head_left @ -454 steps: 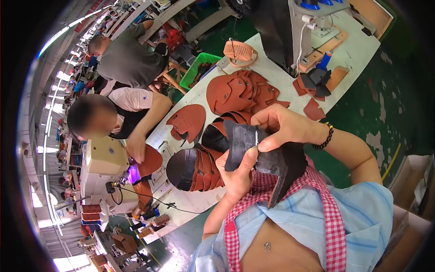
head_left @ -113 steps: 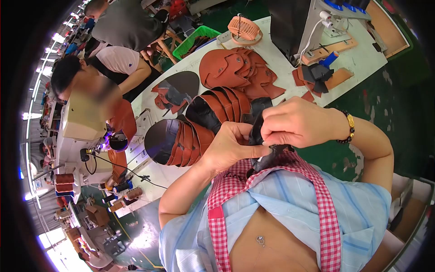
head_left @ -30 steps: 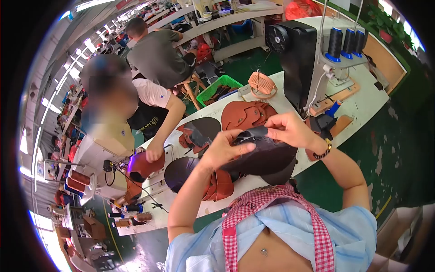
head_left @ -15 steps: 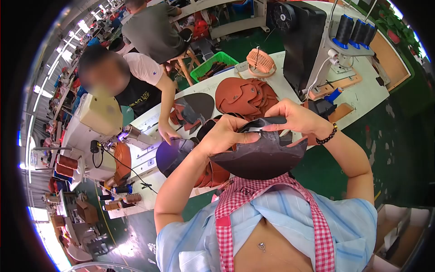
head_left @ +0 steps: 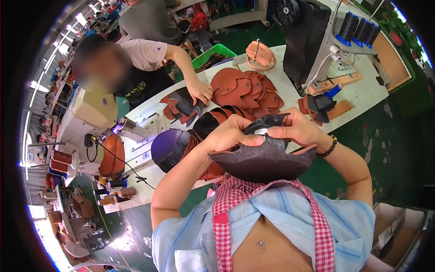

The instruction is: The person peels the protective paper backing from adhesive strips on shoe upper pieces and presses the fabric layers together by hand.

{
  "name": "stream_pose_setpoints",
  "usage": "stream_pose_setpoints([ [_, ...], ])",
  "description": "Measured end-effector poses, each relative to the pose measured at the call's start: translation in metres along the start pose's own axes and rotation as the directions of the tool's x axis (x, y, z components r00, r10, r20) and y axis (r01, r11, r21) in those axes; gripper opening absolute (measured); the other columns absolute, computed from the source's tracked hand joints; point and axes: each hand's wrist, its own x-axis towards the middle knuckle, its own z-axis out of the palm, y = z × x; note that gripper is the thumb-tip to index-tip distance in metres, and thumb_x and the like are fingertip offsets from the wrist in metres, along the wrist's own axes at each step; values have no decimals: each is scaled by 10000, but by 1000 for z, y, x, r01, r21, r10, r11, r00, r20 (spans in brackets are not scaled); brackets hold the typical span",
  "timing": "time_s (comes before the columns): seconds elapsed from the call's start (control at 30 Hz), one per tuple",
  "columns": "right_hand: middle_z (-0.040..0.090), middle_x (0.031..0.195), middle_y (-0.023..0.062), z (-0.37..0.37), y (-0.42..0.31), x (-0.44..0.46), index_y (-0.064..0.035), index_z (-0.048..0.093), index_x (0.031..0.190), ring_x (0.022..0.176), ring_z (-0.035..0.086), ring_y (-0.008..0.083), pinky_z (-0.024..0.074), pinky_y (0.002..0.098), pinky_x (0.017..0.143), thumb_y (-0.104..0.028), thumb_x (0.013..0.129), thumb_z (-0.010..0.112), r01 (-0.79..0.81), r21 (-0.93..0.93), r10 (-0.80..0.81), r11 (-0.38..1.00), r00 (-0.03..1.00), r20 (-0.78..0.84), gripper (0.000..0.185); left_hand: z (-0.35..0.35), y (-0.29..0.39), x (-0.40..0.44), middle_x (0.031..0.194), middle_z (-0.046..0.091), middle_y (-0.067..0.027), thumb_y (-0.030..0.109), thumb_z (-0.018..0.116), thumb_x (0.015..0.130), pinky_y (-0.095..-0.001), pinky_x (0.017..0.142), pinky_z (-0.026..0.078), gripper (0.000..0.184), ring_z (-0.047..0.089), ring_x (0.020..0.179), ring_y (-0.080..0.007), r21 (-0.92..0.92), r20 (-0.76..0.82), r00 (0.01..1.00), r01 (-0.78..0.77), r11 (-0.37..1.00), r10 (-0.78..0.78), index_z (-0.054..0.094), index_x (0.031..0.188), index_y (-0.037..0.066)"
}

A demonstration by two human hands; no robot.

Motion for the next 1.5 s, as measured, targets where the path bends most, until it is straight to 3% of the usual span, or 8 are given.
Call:
stream_pose_setpoints([
  [0.3,646,789,-8,10,-22,-15,18,669,945,691,536,18,424,184,591,-151,818,706,-54,-211,43,976,997,-57,215,18,4,-4,727,653,-22,142,803,708,-223,564,448,249,568,623,-68,179,-54,996,-60,982,71,682,844,-27],
  [0.4,600,726,-34,9,-18,-17,15,660,867,653,502,11,391,183,566,-152,793,714,-54,-319,39,946,998,-54,190,28,21,-10,698,636,26,130,778,735,-208,608,412,205,502,647,-27,378,-65,998,16,926,10,710,876,-3],
  [0.7,585,692,-29,-2,-21,-11,-5,648,850,644,500,21,394,195,574,-199,769,746,-44,-334,33,942,999,-39,231,25,7,-5,761,653,2,73,726,777,-182,553,416,199,539,624,-27,85,-17,998,-52,995,54,682,945,-24],
  [1.0,602,615,54,6,-34,-11,23,610,822,575,553,78,427,242,526,-212,778,734,159,-710,-163,686,985,63,270,25,14,-9,703,634,4,86,716,785,-176,489,384,177,519,568,-14,105,-40,994,-96,990,101,690,925,-19],
  [1.13,559,606,52,6,-32,-14,29,585,812,562,509,84,410,248,526,-172,803,696,243,-736,-245,632,964,108,230,29,23,-15,733,636,22,73,695,799,-197,610,407,166,514,666,-21,173,-66,996,-41,984,53,702,943,-9],
  [1.33,513,705,31,9,-22,-15,26,562,825,689,459,76,386,228,643,-116,816,667,180,-482,-209,858,978,-7,177,40,23,-19,659,586,44,106,714,790,-203,510,353,185,455,587,-11,304,-140,986,-46,951,93,701,932,-11],
  [1.47,580,913,29,-8,9,-19,11,568,993,898,543,93,431,250,824,-83,818,692,222,-718,-419,659,902,-106,234,33,19,-17,637,563,48,137,736,777,-203,463,314,208,423,558,-6,294,-137,987,-36,955,79,702,920,-11],
  [1.5,584,923,29,-9,6,-19,7,568,1010,914,546,95,429,256,847,-86,814,699,163,-707,-342,688,932,-118,253,33,22,-18,635,560,49,142,742,773,-201,456,307,214,418,554,-5,265,-126,991,-8,964,43,703,919,-10],
])
